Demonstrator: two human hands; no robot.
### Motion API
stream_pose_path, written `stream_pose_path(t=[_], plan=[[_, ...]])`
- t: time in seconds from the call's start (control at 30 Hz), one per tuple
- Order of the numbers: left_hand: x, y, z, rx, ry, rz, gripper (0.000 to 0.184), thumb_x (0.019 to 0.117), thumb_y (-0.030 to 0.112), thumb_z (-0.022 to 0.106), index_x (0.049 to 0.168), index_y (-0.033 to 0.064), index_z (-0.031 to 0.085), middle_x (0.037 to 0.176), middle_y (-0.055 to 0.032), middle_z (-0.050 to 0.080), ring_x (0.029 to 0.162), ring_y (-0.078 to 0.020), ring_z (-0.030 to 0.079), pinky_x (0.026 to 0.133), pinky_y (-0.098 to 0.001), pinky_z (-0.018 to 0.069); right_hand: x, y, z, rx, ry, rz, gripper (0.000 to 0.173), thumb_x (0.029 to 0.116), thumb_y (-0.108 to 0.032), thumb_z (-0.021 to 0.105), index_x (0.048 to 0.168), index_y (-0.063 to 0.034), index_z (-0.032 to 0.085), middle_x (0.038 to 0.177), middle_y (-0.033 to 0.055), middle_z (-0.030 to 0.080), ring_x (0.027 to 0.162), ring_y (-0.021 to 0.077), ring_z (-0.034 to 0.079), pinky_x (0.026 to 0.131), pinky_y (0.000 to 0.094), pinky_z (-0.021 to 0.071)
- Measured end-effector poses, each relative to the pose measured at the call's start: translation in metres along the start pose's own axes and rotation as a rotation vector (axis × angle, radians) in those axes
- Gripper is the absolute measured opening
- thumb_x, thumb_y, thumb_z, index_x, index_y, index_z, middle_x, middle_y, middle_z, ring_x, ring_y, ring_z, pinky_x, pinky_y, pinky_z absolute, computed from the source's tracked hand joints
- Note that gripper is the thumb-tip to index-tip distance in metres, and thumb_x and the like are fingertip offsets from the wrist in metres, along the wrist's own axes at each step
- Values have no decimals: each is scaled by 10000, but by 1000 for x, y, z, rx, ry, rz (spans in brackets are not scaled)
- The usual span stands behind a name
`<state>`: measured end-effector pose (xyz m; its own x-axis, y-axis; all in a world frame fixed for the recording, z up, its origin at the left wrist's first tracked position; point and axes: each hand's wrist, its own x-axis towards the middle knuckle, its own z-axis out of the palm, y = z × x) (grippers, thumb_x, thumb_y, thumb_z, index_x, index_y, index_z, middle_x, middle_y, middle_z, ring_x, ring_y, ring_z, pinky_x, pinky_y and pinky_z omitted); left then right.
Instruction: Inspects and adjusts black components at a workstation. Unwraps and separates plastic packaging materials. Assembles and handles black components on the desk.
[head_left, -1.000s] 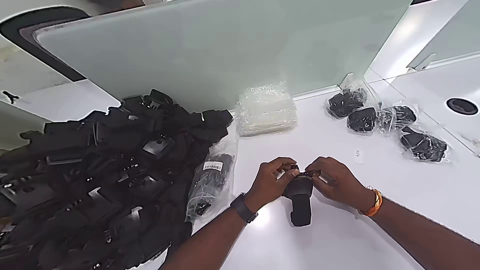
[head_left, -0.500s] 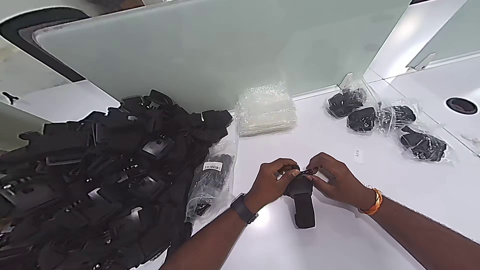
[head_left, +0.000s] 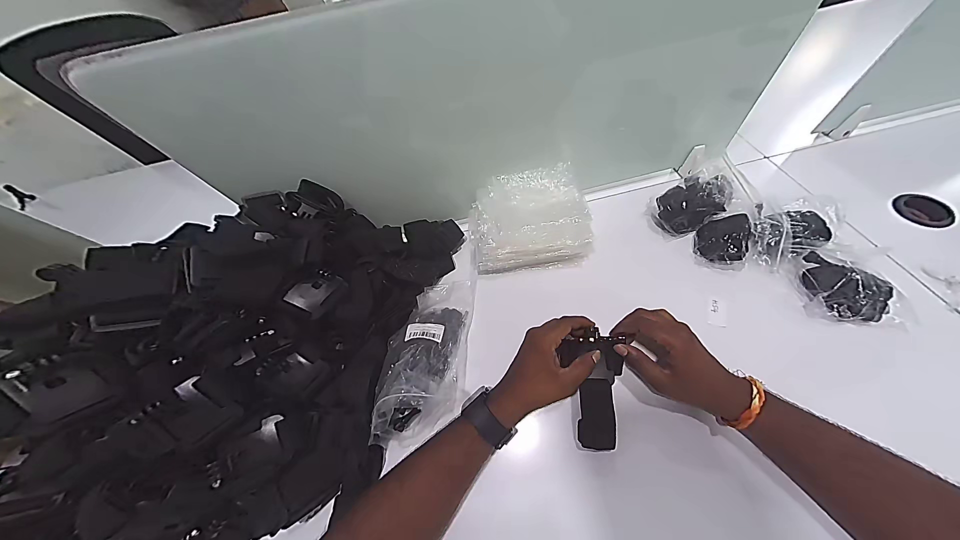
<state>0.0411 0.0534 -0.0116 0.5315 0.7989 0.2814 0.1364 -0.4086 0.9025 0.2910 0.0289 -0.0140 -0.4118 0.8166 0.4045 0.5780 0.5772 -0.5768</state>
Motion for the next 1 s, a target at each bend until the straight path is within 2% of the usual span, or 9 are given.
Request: stream_pose_path(t=[0.17, 0.3, 0.37, 0.47, 0.67, 0.73, 0.87, 0.93, 1.0], plan=[[0, -3, 0, 19, 21, -14, 275, 977, 172, 684, 1185, -7, 697, 1051, -97, 737, 944, -111, 708, 880, -290, 591, 1, 3, 1, 43, 0, -33, 203, 1007, -243, 596, 1151, -128, 680, 1102, 17, 681, 1029, 119, 623, 934, 392, 480], [-1, -3, 0, 29, 36, -7, 266, 967, 155, 692, 1174, -11, 703, 1058, -99, 740, 935, -104, 714, 874, -280, 596, 1, 1, -1, 36, -28, 3, 383, 992, -402, 596, 1247, -128, 675, 1190, 32, 669, 1089, 135, 607, 964, 424, 462], [-1, -3, 0, 15, 38, -5, 257, 961, 140, 697, 1165, -15, 705, 1060, -98, 743, 931, -106, 718, 873, -281, 601, 1, 1, -2, 34, -50, 18, 407, 1029, -466, 526, 1210, -145, 697, 1171, 24, 681, 1117, 142, 610, 1007, 455, 437], [-1, -4, 0, -16, 31, -13, 248, 957, 131, 702, 1156, -17, 707, 1057, -97, 745, 930, -109, 722, 873, -287, 606, 2, 2, -1, 47, -53, 25, 346, 1071, -401, 476, 1093, -162, 726, 1056, -5, 704, 1072, 122, 622, 1010, 454, 416], [0, 0, -1, -35, 25, -68, 246, 963, 133, 696, 1163, -10, 701, 1045, -85, 749, 942, -101, 722, 884, -283, 603, 1, 3, 1, 32, -11, -17, 218, 999, -281, 598, 1160, -151, 666, 1157, 5, 670, 1104, 129, 608, 969, 434, 460], [0, -1, -1, -42, 25, -58, 245, 964, 129, 695, 1163, -14, 699, 1048, -88, 748, 943, -105, 722, 885, -285, 604, 2, 1, 0, 39, -1, -4, 271, 971, -294, 608, 1191, -145, 660, 1201, 18, 662, 1143, 140, 597, 967, 444, 453], [0, -2, -1, -55, 23, -48, 245, 962, 118, 694, 1165, -18, 696, 1054, -92, 747, 946, -108, 723, 885, -287, 604, 2, 1, -2, 21, -18, 46, 367, 1039, -428, 515, 1208, -157, 697, 1188, 25, 669, 1137, 154, 594, 956, 453, 436], [0, -2, 0, -64, 26, -41, 245, 962, 110, 693, 1166, -24, 694, 1055, -95, 746, 946, -112, 723, 885, -289, 605, 2, 2, -1, 25, -13, 41, 338, 1062, -403, 494, 1153, -165, 715, 1141, 15, 681, 1107, 153, 604, 945, 453, 439], [-1, -2, 0, -66, 27, -37, 255, 962, 109, 693, 1177, -29, 689, 1058, -99, 743, 939, -114, 723, 878, -289, 606, 2, 3, 0, 32, 2, 21, 274, 1043, -366, 547, 1135, -160, 702, 1134, 13, 679, 1112, 153, 601, 949, 449, 446]])
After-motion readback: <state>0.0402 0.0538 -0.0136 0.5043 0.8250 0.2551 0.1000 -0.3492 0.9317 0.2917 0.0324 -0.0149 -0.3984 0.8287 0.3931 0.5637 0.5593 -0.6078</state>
